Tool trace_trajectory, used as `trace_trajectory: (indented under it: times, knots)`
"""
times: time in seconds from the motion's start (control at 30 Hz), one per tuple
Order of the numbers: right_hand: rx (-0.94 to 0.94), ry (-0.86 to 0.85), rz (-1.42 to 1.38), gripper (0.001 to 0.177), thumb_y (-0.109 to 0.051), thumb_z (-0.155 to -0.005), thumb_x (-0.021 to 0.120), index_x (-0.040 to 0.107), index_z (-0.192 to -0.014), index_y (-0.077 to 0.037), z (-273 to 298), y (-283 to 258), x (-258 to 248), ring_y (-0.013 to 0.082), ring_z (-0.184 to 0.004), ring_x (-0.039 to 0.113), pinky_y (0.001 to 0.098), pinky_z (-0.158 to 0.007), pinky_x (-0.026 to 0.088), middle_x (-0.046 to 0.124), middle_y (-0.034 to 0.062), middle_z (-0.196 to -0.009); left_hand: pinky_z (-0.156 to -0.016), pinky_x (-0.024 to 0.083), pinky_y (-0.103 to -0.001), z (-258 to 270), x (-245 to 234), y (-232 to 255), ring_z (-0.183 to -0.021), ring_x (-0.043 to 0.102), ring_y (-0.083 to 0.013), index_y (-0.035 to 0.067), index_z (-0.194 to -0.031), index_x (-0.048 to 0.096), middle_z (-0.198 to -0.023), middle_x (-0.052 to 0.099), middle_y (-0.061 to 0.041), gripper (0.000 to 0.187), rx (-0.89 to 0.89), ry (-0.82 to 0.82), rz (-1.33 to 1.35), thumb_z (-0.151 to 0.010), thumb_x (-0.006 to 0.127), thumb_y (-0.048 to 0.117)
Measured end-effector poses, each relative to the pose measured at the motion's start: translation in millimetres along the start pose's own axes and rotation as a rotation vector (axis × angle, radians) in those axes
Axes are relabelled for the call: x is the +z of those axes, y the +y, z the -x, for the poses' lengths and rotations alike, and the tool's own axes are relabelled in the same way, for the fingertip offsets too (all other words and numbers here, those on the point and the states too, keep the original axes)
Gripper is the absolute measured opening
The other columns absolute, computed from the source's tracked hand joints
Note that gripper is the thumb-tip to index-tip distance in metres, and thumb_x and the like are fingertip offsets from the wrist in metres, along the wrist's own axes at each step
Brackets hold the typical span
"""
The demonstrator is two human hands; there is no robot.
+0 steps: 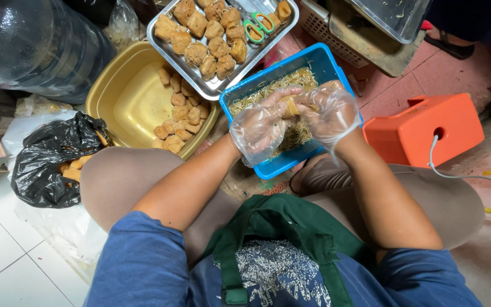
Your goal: Stuffing fried tofu with bean sprouts using hands and scissors.
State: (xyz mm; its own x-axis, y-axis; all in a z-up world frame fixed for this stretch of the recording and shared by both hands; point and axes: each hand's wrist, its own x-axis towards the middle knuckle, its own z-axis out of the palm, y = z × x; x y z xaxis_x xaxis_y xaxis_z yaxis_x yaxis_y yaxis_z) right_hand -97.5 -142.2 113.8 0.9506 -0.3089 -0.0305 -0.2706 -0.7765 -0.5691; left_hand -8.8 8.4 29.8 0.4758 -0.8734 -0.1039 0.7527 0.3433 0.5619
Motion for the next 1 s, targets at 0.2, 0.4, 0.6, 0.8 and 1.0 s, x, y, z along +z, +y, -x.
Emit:
trace_trajectory:
  times: [0.2,0.4,0.6,0.8,1.0]
  knots:
    - [-0.577,0.179,0.086,0.036,0.005,-0.069,0.074,0.081,-0.101,-0.009,-3.8,19.7,-5.2,0.0330,-0.100,0.052,0.0449,-0.091,0.042,0.064,0.0147,-0.115,-0.078,0.060,-0.030,-19.3,-45.5,-24.5,-0.104,0.062,-0.0276,0.009,-0.144,0.050,-0.125,0.053,-0.022,0.043,-0.140,-0.062,0.031,-0.106,0.055,0.028]
    - [-0.792,0.243,0.402,0.016,-0.037,-0.100,0.067,0.075,-0.095,-0.024,-6.3,27.2,-4.4,0.0332,-0.099,0.064,0.0386,-0.074,0.046,0.068,0.0091,-0.124,-0.049,0.054,-0.022,-10.6,-57.2,-41.8,-0.073,0.064,-0.0201,0.013,-0.133,0.057,-0.113,0.059,-0.020,0.037,-0.198,-0.008,0.070,-0.105,0.062,0.035]
    - [-0.466,-0.218,0.476,0.030,-0.044,-0.088,0.070,0.073,-0.114,-0.028,-7.8,17.1,6.6,0.0401,-0.116,0.054,0.0501,-0.085,0.049,0.053,0.0080,-0.141,-0.040,0.055,-0.022,-15.0,-62.9,-58.1,-0.055,0.071,-0.0195,0.021,-0.130,0.067,-0.088,0.067,-0.013,0.048,-0.192,0.418,-0.446,-0.093,0.075,0.052]
    - [-0.264,-0.371,0.459,0.030,-0.043,-0.082,0.078,0.079,-0.107,-0.025,-14.0,25.5,22.2,0.0384,-0.127,0.051,0.0472,-0.097,0.048,0.058,0.0064,-0.142,-0.037,0.047,-0.021,-13.5,-56.3,-54.3,-0.053,0.060,-0.0169,0.021,-0.124,0.067,-0.080,0.054,-0.008,0.035,-0.262,0.337,-0.287,-0.096,0.074,0.042]
    - [-0.211,-0.262,0.208,0.030,-0.036,-0.076,0.084,0.070,-0.091,-0.014,-11.1,13.7,0.7,0.0450,-0.121,0.056,0.0536,-0.091,0.052,0.052,0.0203,-0.135,-0.032,0.047,-0.019,-21.6,-40.9,-33.7,-0.047,0.061,-0.0135,0.016,-0.121,0.069,-0.079,0.063,-0.012,0.038,-0.214,0.340,-0.469,-0.093,0.076,0.041]
